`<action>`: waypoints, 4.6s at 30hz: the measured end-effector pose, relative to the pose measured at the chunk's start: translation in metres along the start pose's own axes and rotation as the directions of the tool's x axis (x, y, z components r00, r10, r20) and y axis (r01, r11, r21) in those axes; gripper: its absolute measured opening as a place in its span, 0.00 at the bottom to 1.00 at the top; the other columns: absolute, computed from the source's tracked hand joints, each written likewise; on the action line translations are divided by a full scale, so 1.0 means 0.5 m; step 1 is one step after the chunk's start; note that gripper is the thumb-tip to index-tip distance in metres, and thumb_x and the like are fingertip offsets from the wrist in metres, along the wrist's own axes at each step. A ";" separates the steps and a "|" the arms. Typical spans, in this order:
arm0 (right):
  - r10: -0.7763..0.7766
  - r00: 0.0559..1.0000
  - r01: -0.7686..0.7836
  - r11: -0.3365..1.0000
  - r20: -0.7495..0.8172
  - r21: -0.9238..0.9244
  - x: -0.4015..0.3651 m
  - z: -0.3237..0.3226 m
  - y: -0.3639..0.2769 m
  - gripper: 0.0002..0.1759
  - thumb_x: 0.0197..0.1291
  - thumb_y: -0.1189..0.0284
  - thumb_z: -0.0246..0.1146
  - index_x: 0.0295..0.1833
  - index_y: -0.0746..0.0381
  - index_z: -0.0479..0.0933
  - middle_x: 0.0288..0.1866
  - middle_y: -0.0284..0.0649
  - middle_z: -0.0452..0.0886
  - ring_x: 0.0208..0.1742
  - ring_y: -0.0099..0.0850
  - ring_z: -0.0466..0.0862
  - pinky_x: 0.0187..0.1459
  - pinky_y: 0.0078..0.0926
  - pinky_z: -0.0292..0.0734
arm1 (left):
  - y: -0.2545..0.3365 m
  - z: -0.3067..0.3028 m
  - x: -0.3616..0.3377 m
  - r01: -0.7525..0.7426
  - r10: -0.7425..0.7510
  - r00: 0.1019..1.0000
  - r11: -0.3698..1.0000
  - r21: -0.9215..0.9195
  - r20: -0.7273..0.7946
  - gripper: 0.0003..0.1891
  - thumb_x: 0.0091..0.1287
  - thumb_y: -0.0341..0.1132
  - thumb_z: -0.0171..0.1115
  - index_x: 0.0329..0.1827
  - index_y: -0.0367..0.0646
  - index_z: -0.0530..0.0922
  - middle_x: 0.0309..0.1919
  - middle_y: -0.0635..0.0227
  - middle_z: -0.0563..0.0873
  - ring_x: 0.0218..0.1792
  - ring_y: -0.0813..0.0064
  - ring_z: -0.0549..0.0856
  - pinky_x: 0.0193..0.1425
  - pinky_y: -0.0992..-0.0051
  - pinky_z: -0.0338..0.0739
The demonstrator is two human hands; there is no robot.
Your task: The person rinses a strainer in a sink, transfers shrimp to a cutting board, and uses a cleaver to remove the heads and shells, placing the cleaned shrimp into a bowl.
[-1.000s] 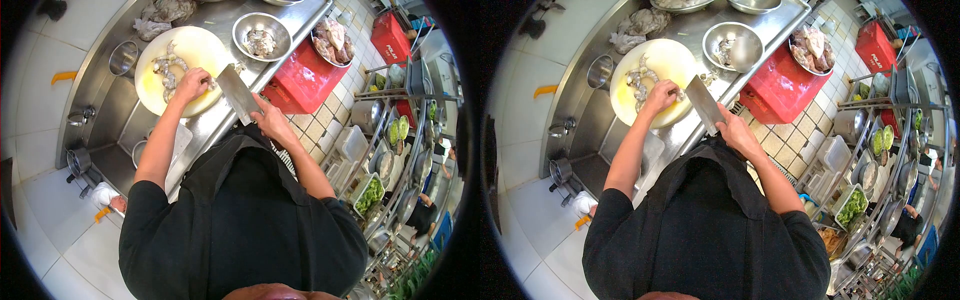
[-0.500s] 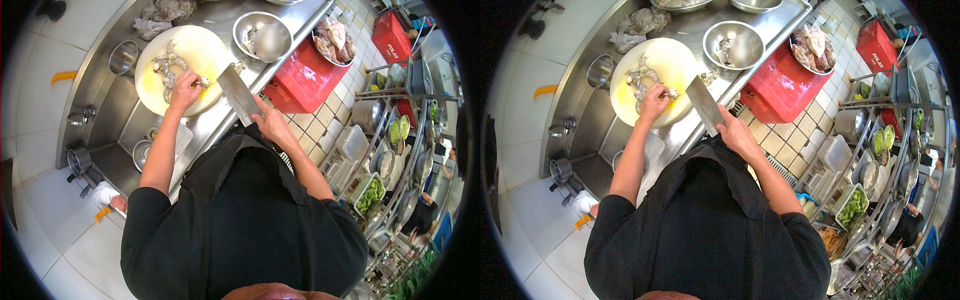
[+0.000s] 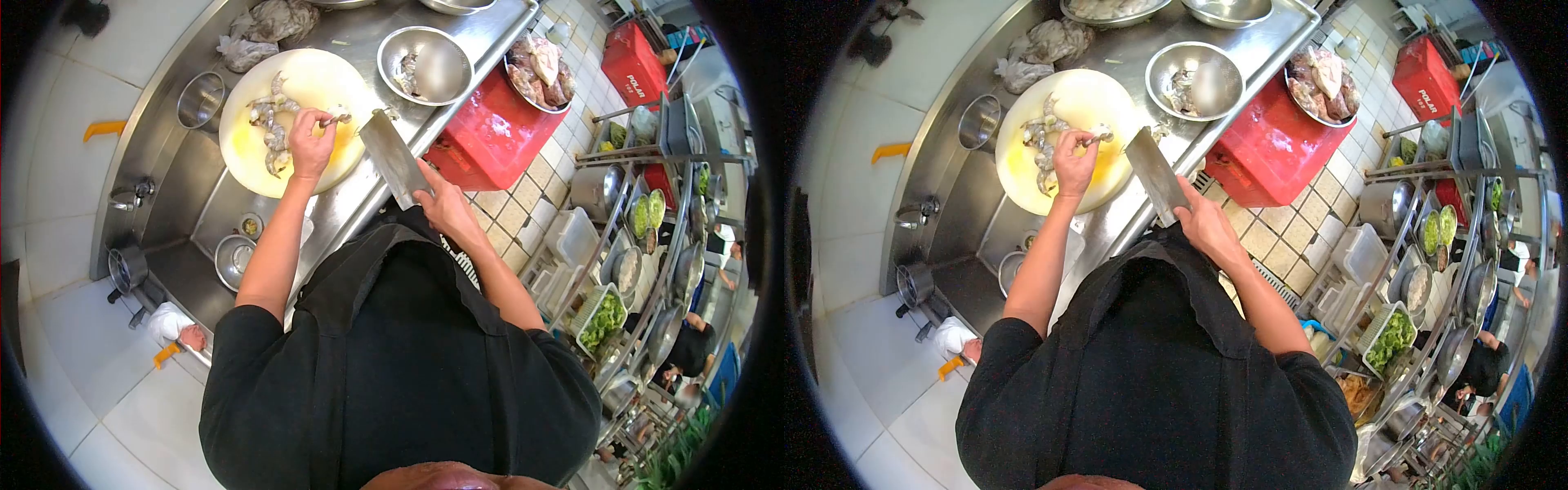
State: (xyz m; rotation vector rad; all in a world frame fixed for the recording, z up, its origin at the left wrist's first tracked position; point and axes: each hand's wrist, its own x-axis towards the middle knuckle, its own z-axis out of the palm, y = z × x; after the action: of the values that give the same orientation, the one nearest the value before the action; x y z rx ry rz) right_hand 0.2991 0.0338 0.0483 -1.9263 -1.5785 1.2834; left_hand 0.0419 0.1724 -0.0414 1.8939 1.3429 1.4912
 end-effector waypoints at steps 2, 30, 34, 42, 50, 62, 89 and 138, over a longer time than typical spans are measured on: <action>0.000 1.000 0.000 1.000 -0.002 0.003 0.001 0.003 0.005 0.36 0.70 0.69 0.62 0.83 0.57 0.64 0.61 0.69 0.81 0.68 0.61 0.80 0.68 0.48 0.74 | -0.012 -0.017 -0.008 -0.059 0.055 0.994 0.998 0.037 0.092 0.08 0.59 0.20 0.68 0.39 0.39 0.81 0.37 0.60 0.84 0.42 0.62 0.86 0.52 0.67 0.80; -0.271 0.958 0.251 0.951 -0.097 -0.181 0.003 0.017 0.063 0.36 0.70 0.70 0.63 0.83 0.51 0.65 0.50 0.63 0.86 0.52 0.64 0.85 0.57 0.54 0.80 | -0.022 -0.057 -0.092 -0.193 0.090 0.935 0.940 0.281 0.343 0.08 0.62 0.30 0.70 0.43 0.48 0.85 0.42 0.68 0.86 0.52 0.65 0.85 0.68 0.57 0.65; -0.203 0.966 0.171 0.966 -0.161 -0.195 -0.023 -0.004 0.045 0.35 0.70 0.70 0.63 0.82 0.51 0.67 0.48 0.67 0.85 0.52 0.65 0.85 0.57 0.54 0.79 | -0.023 -0.055 -0.093 -0.172 0.078 0.938 0.950 0.259 0.338 0.07 0.60 0.29 0.68 0.41 0.47 0.84 0.40 0.68 0.87 0.51 0.65 0.85 0.67 0.58 0.66; -0.266 0.938 0.213 0.948 -0.221 -0.235 -0.013 0.001 0.026 0.36 0.70 0.69 0.64 0.83 0.51 0.64 0.46 0.66 0.86 0.50 0.64 0.85 0.53 0.57 0.78 | -0.018 -0.038 -0.074 -0.206 0.140 0.949 0.953 0.220 0.283 0.07 0.60 0.26 0.68 0.40 0.45 0.84 0.41 0.67 0.88 0.49 0.63 0.85 0.65 0.60 0.70; -0.128 0.969 0.015 0.883 -0.211 -0.470 0.023 -0.018 -0.023 0.35 0.70 0.70 0.62 0.82 0.50 0.66 0.46 0.59 0.88 0.47 0.60 0.88 0.51 0.57 0.81 | -0.003 -0.017 -0.040 -0.217 0.150 0.951 0.946 0.239 0.270 0.08 0.59 0.25 0.68 0.40 0.46 0.85 0.41 0.68 0.88 0.48 0.64 0.85 0.66 0.59 0.69; -0.245 0.947 0.170 0.932 -0.209 -0.320 0.013 -0.012 -0.035 0.34 0.70 0.68 0.62 0.81 0.48 0.68 0.46 0.62 0.87 0.48 0.62 0.87 0.51 0.57 0.80 | -0.037 -0.013 -0.070 -0.201 0.123 0.943 0.951 0.236 0.310 0.08 0.60 0.29 0.71 0.41 0.47 0.85 0.39 0.70 0.88 0.48 0.66 0.86 0.67 0.60 0.68; -0.287 0.958 0.253 0.798 0.024 -0.547 0.033 0.076 -0.041 0.39 0.69 0.72 0.58 0.85 0.48 0.59 0.38 0.58 0.87 0.36 0.56 0.87 0.39 0.56 0.80 | -0.043 0.001 -0.062 -0.167 0.047 0.939 0.929 0.331 0.341 0.12 0.55 0.29 0.70 0.43 0.45 0.87 0.41 0.67 0.90 0.52 0.65 0.85 0.61 0.59 0.68; -0.339 0.931 0.208 0.795 -0.133 -0.570 0.028 0.020 0.045 0.25 0.64 0.67 0.70 0.67 0.42 0.84 0.40 0.45 0.83 0.39 0.47 0.87 0.43 0.48 0.83 | -0.048 0.001 0.055 0.181 -0.245 0.897 0.963 0.201 0.367 0.11 0.65 0.36 0.71 0.47 0.42 0.91 0.49 0.57 0.91 0.54 0.54 0.86 0.66 0.60 0.78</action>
State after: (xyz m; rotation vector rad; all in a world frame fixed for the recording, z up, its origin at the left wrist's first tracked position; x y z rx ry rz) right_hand 0.3040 0.0365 0.0206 -1.9465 -2.1642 0.4853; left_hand 0.0311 0.2071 -0.0454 1.9343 1.4541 0.8615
